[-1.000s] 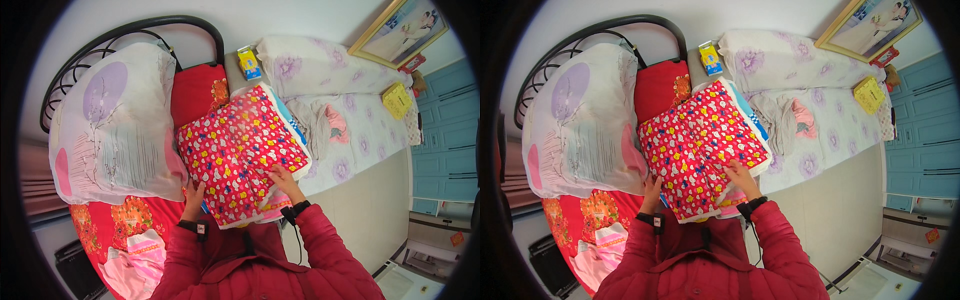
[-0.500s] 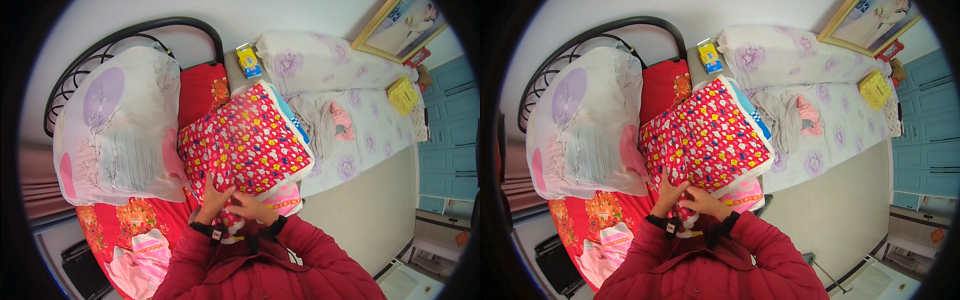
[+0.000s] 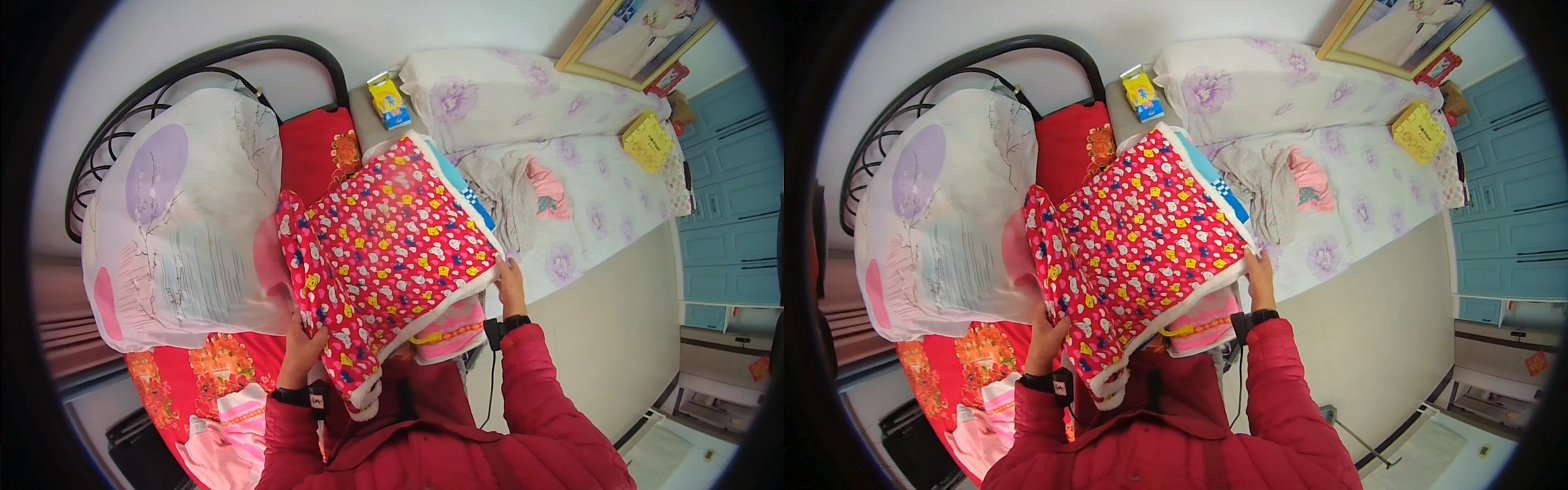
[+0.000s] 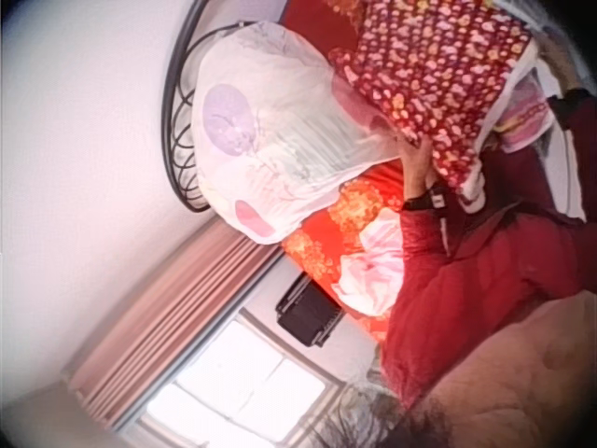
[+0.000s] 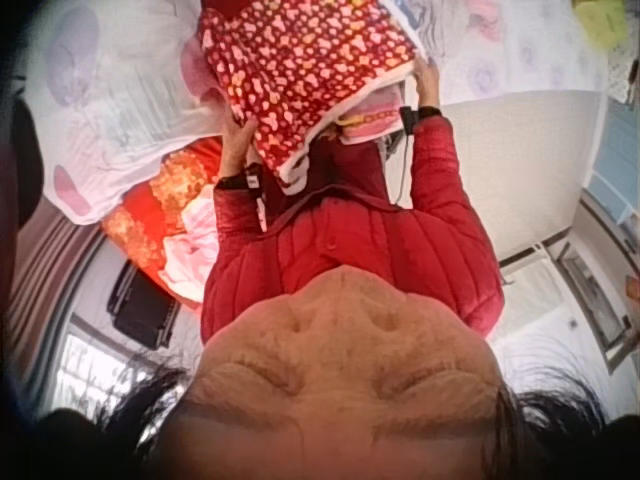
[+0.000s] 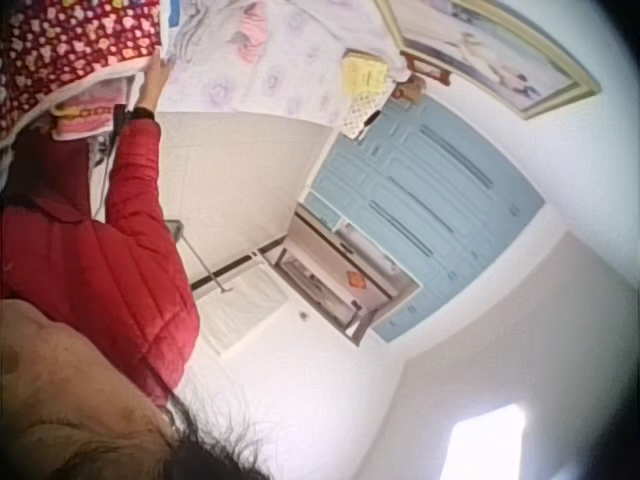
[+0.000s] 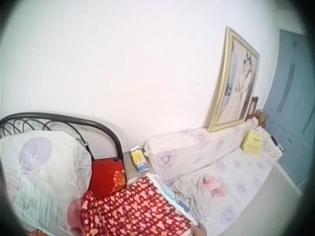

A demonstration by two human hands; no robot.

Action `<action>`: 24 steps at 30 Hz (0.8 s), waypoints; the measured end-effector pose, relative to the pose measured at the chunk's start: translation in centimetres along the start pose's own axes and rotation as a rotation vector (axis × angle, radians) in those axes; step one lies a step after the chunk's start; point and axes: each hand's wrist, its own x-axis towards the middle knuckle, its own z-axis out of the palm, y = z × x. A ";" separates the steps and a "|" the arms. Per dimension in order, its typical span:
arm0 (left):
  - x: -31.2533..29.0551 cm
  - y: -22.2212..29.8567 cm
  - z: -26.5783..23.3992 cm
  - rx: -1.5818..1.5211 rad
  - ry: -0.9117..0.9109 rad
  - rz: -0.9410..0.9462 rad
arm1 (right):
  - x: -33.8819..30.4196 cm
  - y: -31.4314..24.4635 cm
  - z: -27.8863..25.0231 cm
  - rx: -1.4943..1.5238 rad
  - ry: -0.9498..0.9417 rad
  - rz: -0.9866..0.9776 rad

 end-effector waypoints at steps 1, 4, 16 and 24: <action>0.0 0.4 0.0 -0.033 -0.013 -0.014 | 0.5 0.1 0.2 0.124 -0.077 0.102; -0.3 1.9 0.2 -0.136 -0.045 -0.046 | 1.1 -0.4 2.0 0.266 -0.141 0.196; -0.4 13.5 0.6 -0.604 0.093 0.017 | -4.1 -7.5 3.0 0.066 -0.413 -0.126; 3.2 13.4 5.2 -0.542 -0.128 0.069 | -8.2 -2.6 3.0 0.344 -0.423 0.021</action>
